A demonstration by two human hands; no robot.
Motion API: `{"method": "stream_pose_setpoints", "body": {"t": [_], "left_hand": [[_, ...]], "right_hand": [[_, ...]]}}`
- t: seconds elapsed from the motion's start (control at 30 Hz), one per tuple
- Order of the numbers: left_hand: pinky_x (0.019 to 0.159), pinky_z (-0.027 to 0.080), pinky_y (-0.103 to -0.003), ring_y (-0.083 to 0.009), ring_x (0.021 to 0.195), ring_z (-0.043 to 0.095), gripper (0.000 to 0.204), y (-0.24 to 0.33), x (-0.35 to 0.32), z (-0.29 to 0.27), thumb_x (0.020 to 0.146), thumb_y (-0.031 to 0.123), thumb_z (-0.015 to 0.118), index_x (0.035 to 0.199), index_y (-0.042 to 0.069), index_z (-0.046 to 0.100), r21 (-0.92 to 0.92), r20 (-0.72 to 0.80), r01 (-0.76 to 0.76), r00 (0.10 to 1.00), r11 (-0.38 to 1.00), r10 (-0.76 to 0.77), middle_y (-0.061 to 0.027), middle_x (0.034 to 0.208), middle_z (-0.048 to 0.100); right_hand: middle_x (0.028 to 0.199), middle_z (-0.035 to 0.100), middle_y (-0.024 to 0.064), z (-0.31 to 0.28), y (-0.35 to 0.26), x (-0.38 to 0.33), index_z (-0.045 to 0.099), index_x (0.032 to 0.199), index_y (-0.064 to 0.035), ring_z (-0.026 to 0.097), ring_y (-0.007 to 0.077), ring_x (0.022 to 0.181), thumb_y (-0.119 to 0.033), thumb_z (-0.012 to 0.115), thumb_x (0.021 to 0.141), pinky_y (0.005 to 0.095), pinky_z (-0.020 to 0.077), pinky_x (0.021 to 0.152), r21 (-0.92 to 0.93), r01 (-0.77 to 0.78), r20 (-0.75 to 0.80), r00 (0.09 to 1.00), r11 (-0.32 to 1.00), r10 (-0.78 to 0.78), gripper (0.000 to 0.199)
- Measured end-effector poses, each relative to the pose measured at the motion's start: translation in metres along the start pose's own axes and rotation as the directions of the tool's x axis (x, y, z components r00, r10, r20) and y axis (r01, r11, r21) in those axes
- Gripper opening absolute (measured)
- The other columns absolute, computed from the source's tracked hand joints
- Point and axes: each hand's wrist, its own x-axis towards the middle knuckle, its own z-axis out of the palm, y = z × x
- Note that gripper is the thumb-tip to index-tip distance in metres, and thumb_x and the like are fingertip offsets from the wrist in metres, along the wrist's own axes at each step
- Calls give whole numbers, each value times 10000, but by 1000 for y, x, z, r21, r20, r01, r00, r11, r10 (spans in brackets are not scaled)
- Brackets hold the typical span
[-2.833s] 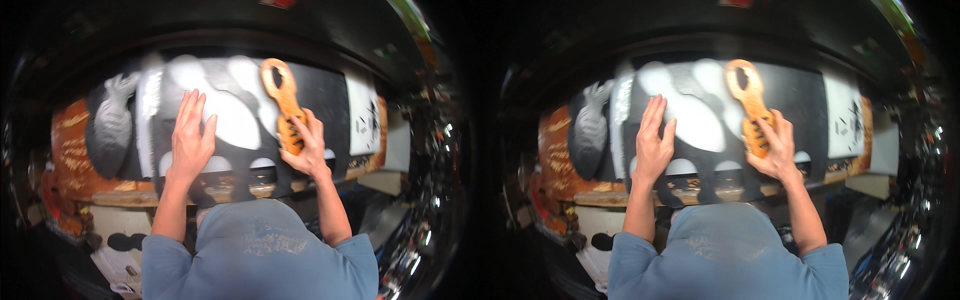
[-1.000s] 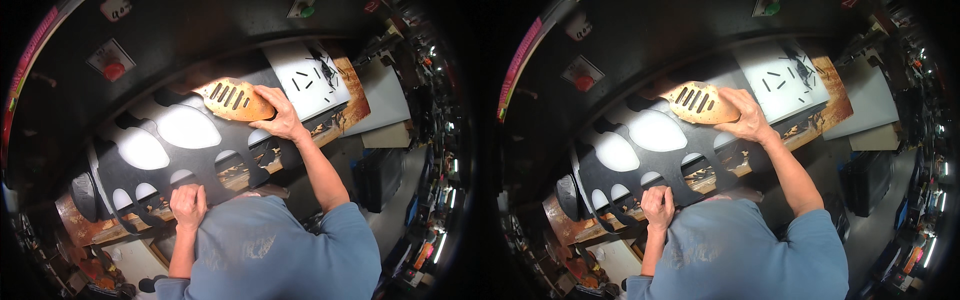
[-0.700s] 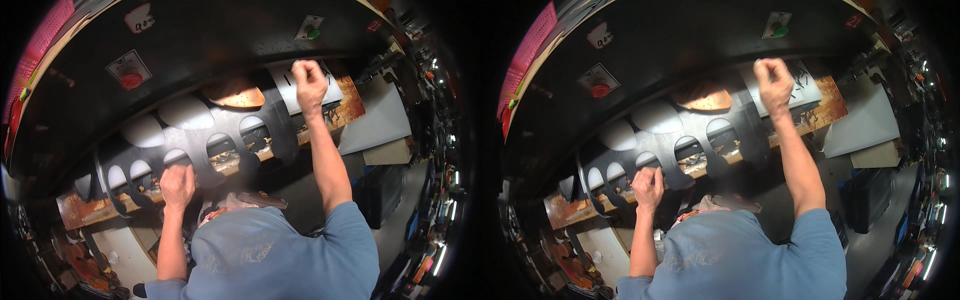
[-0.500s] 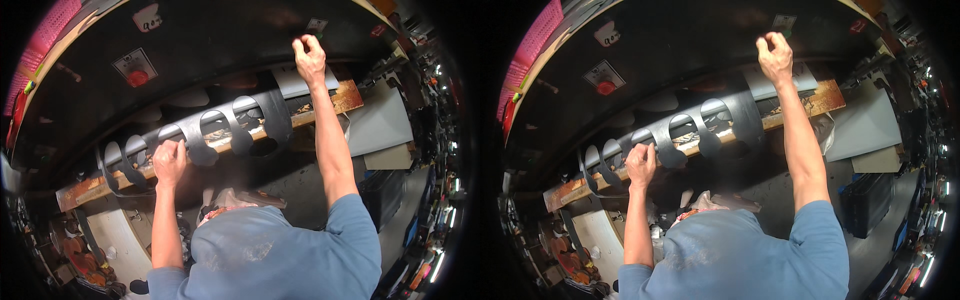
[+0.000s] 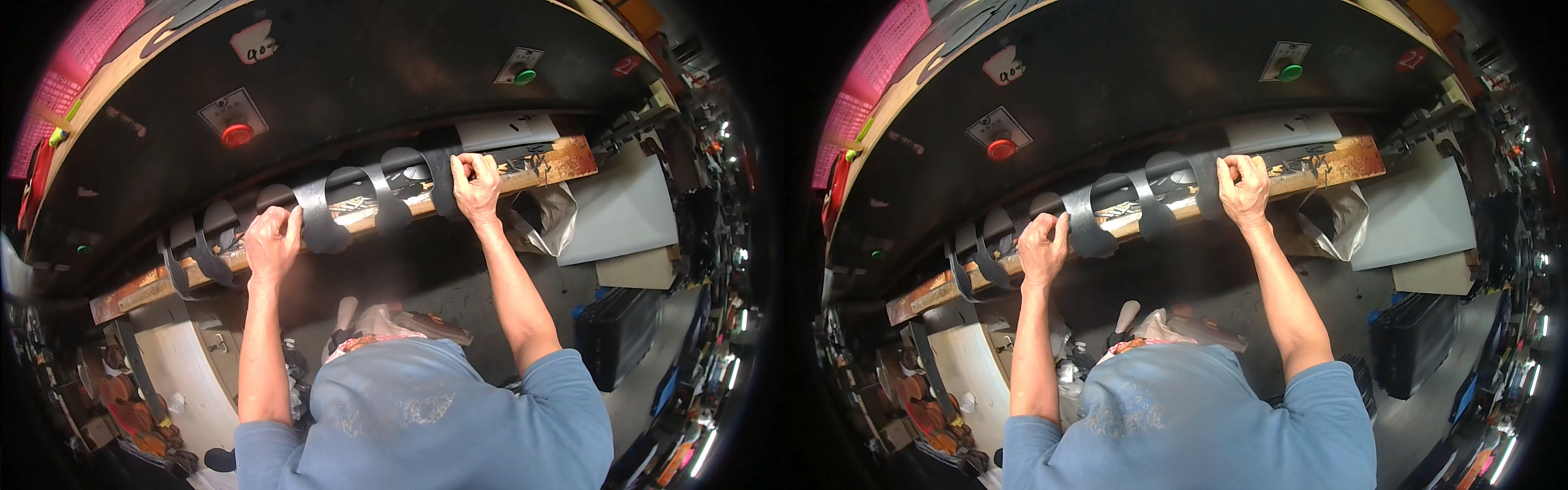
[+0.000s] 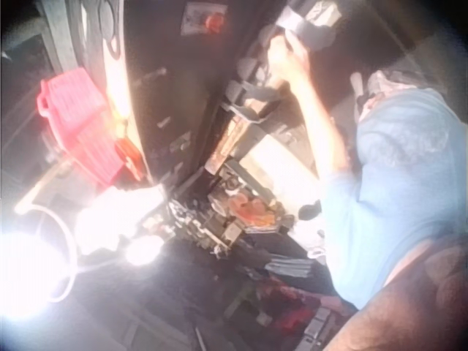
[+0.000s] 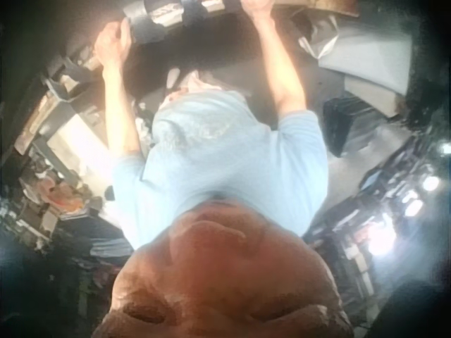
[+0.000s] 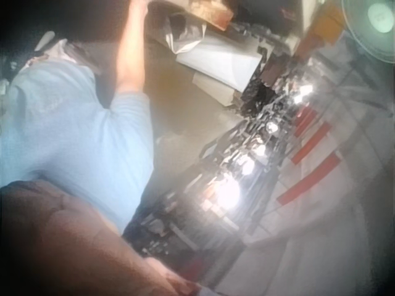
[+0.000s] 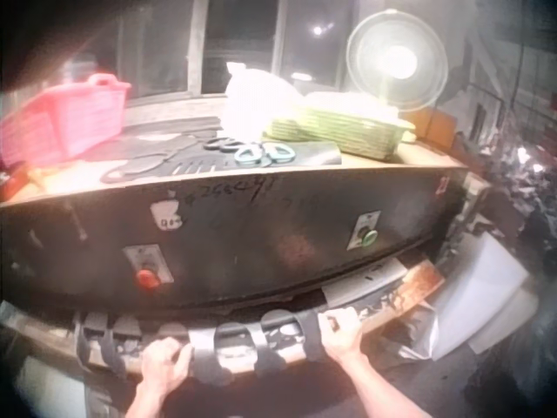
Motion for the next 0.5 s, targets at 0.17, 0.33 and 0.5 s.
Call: {"method": "stream_pose_setpoints", "body": {"t": [0.17, 0.33, 0.5], "left_hand": [[648, 506, -431, -338, 681, 648, 325, 5, 0, 0, 948, 156, 806, 738, 18, 599, -39, 11, 51, 999, 998, -51, -145, 721, 628], [657, 513, -433, -336, 683, 653, 336, 9, -2, 1, 928, 178, 827, 731, 20, 606, -27, -5, 61, 998, 998, -61, -139, 723, 645], [663, 527, -441, -342, 698, 674, 326, 14, -2, -2, 898, 182, 848, 727, 24, 619, -17, 6, 80, 997, 997, -79, -144, 723, 666]], "right_hand": [[704, 618, 20, -1, 1, 0, 716, 871, -84, 571, 232, 723, -71, 821, 900, 393, 487, 691, 23, 3, -6, 1000, 1000, -3, 109], [714, 633, 19, -1, 5, -2, 722, 881, -81, 575, 235, 728, -65, 818, 905, 396, 488, 703, 53, -7, 14, 1000, 999, 7, 100], [705, 627, 42, -4, 7, -3, 740, 882, -54, 569, 226, 710, -80, 825, 924, 385, 483, 670, 58, -54, 49, 997, 997, 51, 98]]}}
